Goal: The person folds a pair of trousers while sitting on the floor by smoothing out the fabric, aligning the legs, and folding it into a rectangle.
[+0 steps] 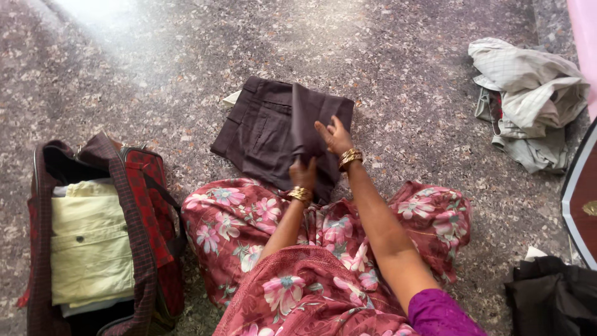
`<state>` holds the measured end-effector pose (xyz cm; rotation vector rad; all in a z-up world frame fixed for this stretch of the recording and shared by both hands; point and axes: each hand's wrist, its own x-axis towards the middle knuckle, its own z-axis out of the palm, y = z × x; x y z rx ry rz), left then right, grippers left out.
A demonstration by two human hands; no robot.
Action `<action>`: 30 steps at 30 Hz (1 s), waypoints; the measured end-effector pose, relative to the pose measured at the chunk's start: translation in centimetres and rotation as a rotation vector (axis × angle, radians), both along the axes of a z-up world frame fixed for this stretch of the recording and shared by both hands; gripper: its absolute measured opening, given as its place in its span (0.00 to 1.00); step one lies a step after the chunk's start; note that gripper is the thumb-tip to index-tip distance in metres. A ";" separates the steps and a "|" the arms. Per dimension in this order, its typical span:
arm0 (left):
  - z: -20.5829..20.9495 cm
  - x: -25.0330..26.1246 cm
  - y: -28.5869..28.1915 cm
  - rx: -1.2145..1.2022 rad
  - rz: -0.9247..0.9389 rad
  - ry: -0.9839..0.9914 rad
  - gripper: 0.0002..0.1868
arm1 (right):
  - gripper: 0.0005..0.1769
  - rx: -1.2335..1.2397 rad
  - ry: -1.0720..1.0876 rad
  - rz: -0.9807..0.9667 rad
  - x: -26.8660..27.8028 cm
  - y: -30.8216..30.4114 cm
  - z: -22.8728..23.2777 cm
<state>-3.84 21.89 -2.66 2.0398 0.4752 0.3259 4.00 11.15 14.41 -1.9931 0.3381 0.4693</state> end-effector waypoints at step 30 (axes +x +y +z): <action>2.0 -2.3 -2.1 0.795 -0.528 0.265 0.34 | 0.40 -0.854 -0.468 -0.279 0.4 -23.7 -8.9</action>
